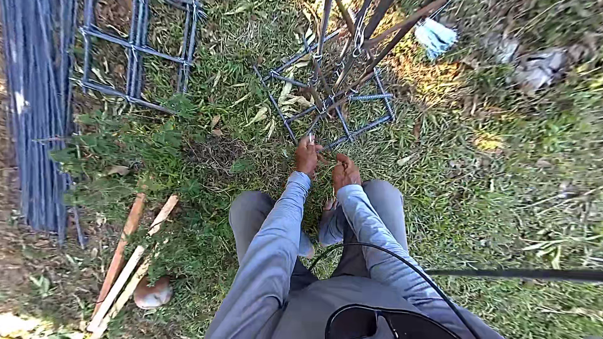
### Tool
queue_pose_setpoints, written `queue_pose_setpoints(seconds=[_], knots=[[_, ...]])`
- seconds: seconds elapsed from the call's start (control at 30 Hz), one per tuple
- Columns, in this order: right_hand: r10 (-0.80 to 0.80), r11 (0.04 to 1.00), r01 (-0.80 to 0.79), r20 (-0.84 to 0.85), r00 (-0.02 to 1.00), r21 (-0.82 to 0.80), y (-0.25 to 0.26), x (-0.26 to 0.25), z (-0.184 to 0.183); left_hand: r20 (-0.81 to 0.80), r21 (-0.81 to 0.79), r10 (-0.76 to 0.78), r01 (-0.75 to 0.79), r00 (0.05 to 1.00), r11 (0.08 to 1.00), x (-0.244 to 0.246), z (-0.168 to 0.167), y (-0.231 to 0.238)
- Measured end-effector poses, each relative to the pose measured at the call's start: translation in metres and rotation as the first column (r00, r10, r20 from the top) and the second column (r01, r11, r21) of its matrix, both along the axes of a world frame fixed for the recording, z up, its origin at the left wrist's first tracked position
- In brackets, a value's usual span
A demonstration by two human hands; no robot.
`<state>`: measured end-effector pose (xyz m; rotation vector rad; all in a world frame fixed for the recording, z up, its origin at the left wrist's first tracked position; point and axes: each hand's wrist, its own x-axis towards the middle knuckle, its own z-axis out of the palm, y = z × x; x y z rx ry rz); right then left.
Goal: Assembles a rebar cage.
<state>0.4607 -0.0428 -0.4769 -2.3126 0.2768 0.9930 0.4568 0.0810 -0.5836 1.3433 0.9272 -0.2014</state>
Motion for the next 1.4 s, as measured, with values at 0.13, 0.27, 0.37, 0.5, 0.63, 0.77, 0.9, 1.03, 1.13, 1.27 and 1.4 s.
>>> queue_pose_setpoints(seconds=[0.13,0.27,0.37,0.5,0.63,0.77,0.9,1.03,1.13,1.27,1.4], knots=[[-0.009,1.0,0.009,-0.02,1.0,0.018,0.005,0.011,-0.022,-0.041,0.077,0.25,-0.247,0.967,0.966,-0.015,-0.035,0.018],[0.039,0.996,-0.041,0.032,0.999,0.082,0.011,0.016,-0.052,-0.012,0.114,0.308,-0.305,0.951,0.946,-0.034,-0.067,0.04],[0.096,0.991,-0.098,0.029,0.995,0.088,0.02,0.02,-0.066,0.009,0.081,0.286,-0.286,0.958,0.955,-0.036,-0.08,0.048],[0.167,0.986,-0.168,0.019,0.986,0.019,0.028,0.018,-0.072,-0.057,0.065,0.251,-0.248,0.966,0.967,-0.034,-0.086,0.045],[0.113,0.991,-0.114,0.019,0.993,0.074,0.028,0.003,-0.088,-0.122,0.068,0.241,-0.234,0.963,0.97,-0.035,-0.094,0.044],[0.161,0.984,-0.162,0.009,0.987,0.074,0.029,-0.011,-0.102,-0.121,0.046,0.262,-0.258,0.957,0.965,-0.035,-0.093,0.042],[0.135,0.989,-0.135,-0.005,0.991,0.062,0.039,-0.011,-0.113,-0.139,0.008,0.306,-0.308,0.942,0.951,-0.033,-0.093,0.036],[0.085,0.992,-0.081,-0.038,0.996,0.098,0.042,-0.011,-0.1,-0.115,-0.039,0.345,-0.352,0.931,0.935,-0.024,-0.104,0.032],[0.12,0.988,-0.118,-0.016,0.993,0.095,0.041,-0.015,-0.083,-0.104,-0.088,0.388,-0.397,0.916,0.914,-0.019,-0.107,0.028],[0.141,0.983,-0.141,0.008,0.99,0.115,0.041,-0.02,-0.08,-0.097,-0.099,0.442,-0.451,0.892,0.887,-0.018,-0.113,0.024],[0.136,0.984,-0.137,0.013,0.991,0.115,0.034,-0.023,-0.083,-0.094,-0.036,0.469,-0.474,0.878,0.88,-0.014,-0.114,0.018]])
